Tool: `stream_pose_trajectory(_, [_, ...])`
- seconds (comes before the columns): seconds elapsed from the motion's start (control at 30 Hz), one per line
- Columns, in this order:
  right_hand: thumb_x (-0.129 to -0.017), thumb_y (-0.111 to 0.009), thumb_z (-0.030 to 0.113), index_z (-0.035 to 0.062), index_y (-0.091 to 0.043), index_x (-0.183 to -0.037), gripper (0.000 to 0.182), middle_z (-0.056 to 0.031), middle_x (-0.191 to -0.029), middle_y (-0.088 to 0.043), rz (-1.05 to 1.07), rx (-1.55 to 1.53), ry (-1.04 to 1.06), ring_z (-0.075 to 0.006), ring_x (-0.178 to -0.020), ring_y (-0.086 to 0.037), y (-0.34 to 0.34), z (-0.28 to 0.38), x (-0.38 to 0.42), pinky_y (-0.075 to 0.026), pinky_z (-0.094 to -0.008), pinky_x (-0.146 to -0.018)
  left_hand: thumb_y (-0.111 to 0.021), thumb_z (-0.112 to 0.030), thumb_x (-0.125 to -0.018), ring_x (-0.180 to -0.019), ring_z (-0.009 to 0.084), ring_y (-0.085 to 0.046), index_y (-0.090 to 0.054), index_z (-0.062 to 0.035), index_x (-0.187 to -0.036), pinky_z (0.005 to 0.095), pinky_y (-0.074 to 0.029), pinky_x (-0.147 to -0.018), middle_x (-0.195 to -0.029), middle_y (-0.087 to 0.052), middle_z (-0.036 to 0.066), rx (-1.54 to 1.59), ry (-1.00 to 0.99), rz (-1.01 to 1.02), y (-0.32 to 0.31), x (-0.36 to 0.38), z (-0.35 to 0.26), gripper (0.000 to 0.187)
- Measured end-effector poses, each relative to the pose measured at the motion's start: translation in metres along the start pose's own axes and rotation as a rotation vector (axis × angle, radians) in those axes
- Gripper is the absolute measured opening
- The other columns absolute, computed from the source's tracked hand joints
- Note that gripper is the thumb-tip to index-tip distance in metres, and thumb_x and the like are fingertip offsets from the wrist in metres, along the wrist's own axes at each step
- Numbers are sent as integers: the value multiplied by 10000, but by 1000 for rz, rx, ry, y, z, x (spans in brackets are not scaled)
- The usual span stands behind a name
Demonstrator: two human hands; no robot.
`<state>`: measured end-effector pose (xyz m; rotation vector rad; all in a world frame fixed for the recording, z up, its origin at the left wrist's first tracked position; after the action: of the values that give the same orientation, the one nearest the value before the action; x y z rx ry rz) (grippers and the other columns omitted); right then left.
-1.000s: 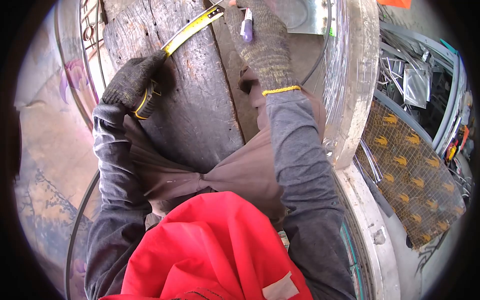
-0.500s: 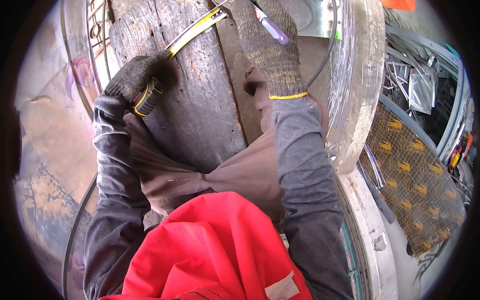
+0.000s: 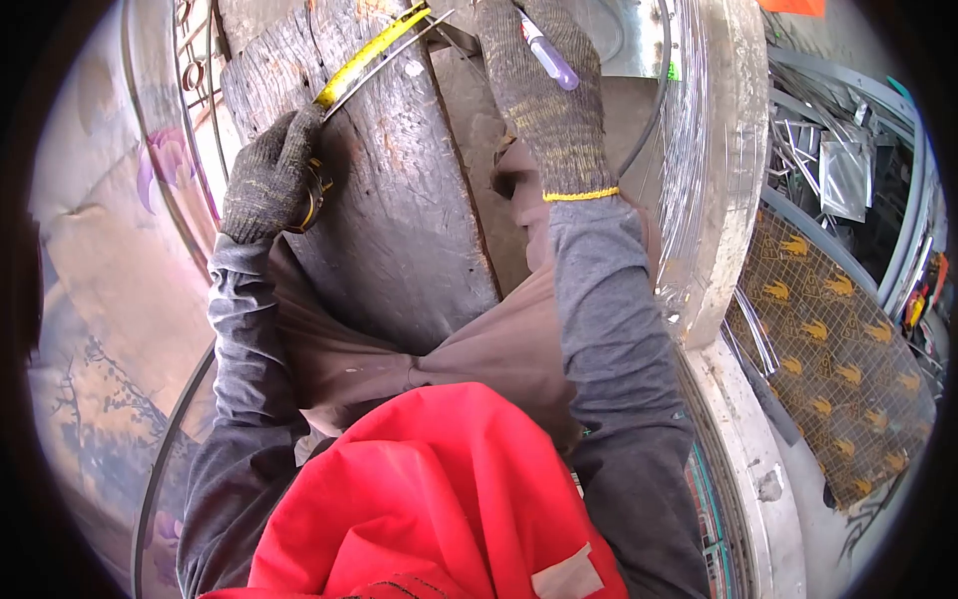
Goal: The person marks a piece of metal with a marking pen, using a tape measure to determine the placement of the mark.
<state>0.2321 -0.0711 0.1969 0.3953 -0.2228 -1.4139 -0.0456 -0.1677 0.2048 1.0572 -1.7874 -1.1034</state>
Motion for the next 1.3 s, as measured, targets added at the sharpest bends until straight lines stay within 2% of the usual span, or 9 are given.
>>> stream_pose_trajectory(0.37, [-966, -574, 219, 60, -637, -1178, 272, -72, -1112, -659, 91, 241, -193, -181, -1040, -626, 0, 16, -1, -487, -292, -895, -673, -169, -760, -810, 390, -633, -517, -68, -1285, 464, -539, -680, -1087, -570, 184, -145, -16, 72, 5, 1, -7, 556])
stream_pose_trajectory(0.43, [-964, -552, 213, 33, -521, -1292, 375, -152, -1171, -640, -12, 5, -3, -290, -1037, -625, 1, 21, 1, -501, -368, -933, -675, -172, -758, -800, 389, -633, -525, -69, -1277, 461, -541, -675, -1114, -553, 180, -66, 39, 79, 5, 1, -5, 550])
stream_pose_trajectory(0.6, [-966, -566, 140, 65, -609, -1196, 245, -66, -1086, -648, 41, -74, 258, -188, -969, -632, -1, -9, 3, -512, -305, -841, -636, -251, -836, -807, 415, -638, -559, -79, -1204, 487, -525, -694, -1074, -594, 204, -53, 87, 116, 7, -6, -11, 413])
stream_pose_trajectory(0.67, [-963, -566, 116, 60, -598, -1201, 246, -65, -1080, -645, 80, -72, 346, -183, -960, -629, 2, 17, 5, -517, -307, -831, -463, -201, -976, -900, 350, -646, -569, -149, -1212, 422, -520, -775, -1120, -575, 99, 80, 532, 315, 2, -10, -4, 264])
stream_pose_trajectory(0.77, [-943, -597, 110, 24, -603, -1154, 228, -71, -1060, -647, 30, 393, 490, -181, -955, -626, -7, 25, 24, -516, -313, -830, -450, -210, -983, -921, 352, -644, -575, -152, -1201, 426, -518, -786, -1133, -580, 94, 117, 615, 313, 2, -11, -3, 257])
stream_pose_trajectory(0.83, [-915, -645, 208, 64, -632, -1031, 186, -102, -908, -659, -149, -229, -101, -248, -795, -661, -22, 17, 37, -525, -330, -713, -453, -220, -984, -936, 355, -642, -576, -146, -1197, 429, -515, -793, -1137, -588, 101, 97, 598, 310, 0, -9, 0, 258])
stream_pose_trajectory(1.0, [-942, -602, 177, 33, -624, -1033, 171, -118, -950, -658, -284, -206, 5, -224, -847, -660, -44, 21, 54, -517, -320, -731, -450, -233, -986, -980, 360, -633, -578, -126, -1187, 436, -505, -820, -1170, -602, 118, 156, 679, 309, 4, -12, -5, 261])
stream_pose_trajectory(1.07, [-938, -612, 203, 41, -619, -1057, 201, -111, -960, -656, -294, -150, 80, -212, -873, -654, -45, 22, 53, -512, -319, -752, -436, -251, -993, -997, 381, -618, -578, -113, -1185, 443, -496, -827, -1154, -609, 146, -43, 301, 185, 3, -10, -7, 276])
stream_pose_trajectory(1.3, [-940, -613, 256, 59, -598, -1107, 259, -111, -1028, -656, -161, -226, -153, -214, -897, -649, -50, 13, 56, -514, -319, -777, -438, -243, -984, -1012, 385, -608, -581, -128, -1212, 443, -499, -845, -1142, -611, 164, 90, 528, 271, 2, -11, -3, 293])
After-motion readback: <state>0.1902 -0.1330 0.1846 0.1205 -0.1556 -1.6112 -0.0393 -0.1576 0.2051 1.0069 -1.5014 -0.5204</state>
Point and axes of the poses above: each hand's wrist, its own x-axis away from the middle knuckle, its own y-axis out of the back of the hand, z = x × y, the point moved 3 cm from there along -x, towards the middle knuckle
